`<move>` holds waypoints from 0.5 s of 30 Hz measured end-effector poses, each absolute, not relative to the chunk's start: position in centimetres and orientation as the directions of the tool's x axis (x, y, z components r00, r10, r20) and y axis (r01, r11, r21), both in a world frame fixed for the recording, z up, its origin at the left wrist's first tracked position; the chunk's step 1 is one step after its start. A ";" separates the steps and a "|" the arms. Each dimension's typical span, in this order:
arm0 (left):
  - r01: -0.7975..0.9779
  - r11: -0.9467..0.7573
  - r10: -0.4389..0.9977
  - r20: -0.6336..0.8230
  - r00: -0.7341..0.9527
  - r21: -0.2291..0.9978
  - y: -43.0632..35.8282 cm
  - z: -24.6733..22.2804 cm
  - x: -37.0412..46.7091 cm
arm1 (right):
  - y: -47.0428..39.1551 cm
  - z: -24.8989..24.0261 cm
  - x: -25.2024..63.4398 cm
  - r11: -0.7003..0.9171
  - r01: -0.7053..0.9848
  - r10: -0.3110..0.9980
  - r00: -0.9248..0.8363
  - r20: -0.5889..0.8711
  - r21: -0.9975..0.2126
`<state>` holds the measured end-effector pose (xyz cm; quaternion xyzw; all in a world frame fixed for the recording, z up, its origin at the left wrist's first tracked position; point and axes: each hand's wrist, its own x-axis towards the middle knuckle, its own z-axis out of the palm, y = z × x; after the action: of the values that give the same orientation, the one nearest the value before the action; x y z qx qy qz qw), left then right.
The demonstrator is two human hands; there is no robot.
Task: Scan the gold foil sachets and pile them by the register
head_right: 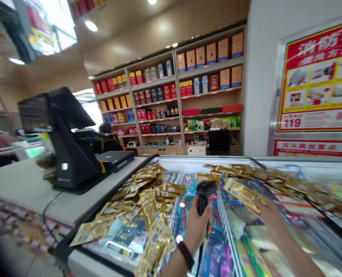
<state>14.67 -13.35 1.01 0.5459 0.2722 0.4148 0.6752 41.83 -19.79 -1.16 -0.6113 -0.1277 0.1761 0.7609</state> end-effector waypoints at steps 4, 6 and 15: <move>-0.310 0.012 0.909 0.120 0.400 0.951 -11.3 1.6 12.3 | -16.3 -1.3 40.9 0.159 -0.173 0.490 0.869 -0.074 -0.972; -0.330 -0.012 0.933 0.129 0.336 0.944 -10.6 2.3 10.7 | -14.1 -0.8 39.0 0.153 -0.202 0.557 0.826 -0.084 -0.967; -0.369 -0.080 0.979 0.143 0.147 0.926 -9.0 3.7 4.8 | -1.6 3.2 22.0 0.217 -0.201 0.933 0.331 0.142 -0.955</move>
<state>4.83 -9.03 3.72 0.4684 0.3254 0.5662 0.5951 21.99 -1.65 3.24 -0.4622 -0.3957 0.4217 0.6722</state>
